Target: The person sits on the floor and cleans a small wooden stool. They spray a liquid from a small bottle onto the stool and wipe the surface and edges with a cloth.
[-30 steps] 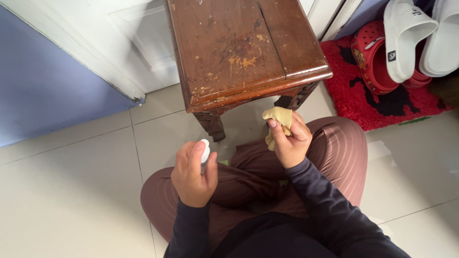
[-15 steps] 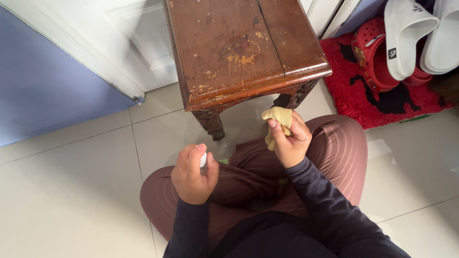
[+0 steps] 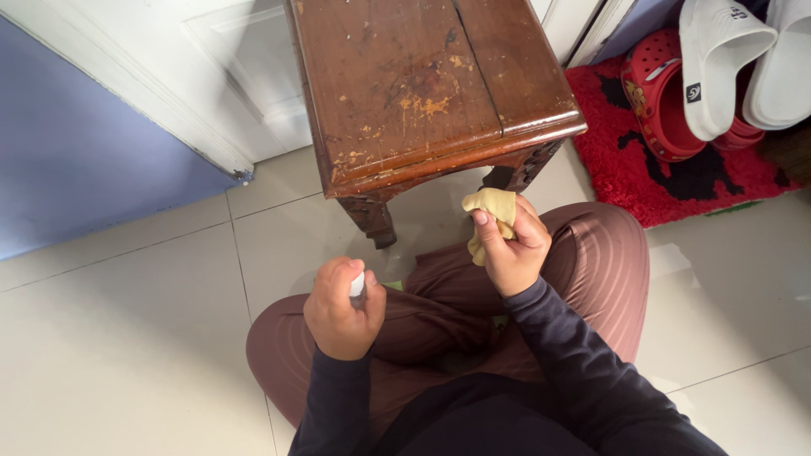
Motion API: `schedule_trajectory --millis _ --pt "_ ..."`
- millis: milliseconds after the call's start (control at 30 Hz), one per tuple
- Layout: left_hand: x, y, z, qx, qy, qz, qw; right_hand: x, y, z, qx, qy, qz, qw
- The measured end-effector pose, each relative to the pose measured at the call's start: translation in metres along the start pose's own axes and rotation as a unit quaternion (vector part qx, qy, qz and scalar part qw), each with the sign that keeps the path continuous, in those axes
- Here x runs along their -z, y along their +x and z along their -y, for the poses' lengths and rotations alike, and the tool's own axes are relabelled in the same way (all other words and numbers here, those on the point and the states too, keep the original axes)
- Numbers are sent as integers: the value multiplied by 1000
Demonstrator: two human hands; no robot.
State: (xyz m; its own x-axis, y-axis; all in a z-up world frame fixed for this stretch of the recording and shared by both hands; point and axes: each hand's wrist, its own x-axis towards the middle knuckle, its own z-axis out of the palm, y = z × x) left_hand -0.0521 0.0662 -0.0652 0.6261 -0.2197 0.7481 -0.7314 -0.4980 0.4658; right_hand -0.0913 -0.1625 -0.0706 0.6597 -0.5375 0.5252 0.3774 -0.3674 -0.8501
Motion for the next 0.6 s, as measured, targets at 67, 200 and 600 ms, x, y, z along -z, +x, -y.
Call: schedule_trajectory --millis 67,200,600 --pt "-1 0 0 -8 14 -8 1000 1 1 0 15 -9 4 1000" --pt "-2 0 0 17 37 -22 999 1 1 1 -13 11 4 1000" --pt "-5 -4 6 35 3 -26 999 1 1 -5 -3 13 11 1000"
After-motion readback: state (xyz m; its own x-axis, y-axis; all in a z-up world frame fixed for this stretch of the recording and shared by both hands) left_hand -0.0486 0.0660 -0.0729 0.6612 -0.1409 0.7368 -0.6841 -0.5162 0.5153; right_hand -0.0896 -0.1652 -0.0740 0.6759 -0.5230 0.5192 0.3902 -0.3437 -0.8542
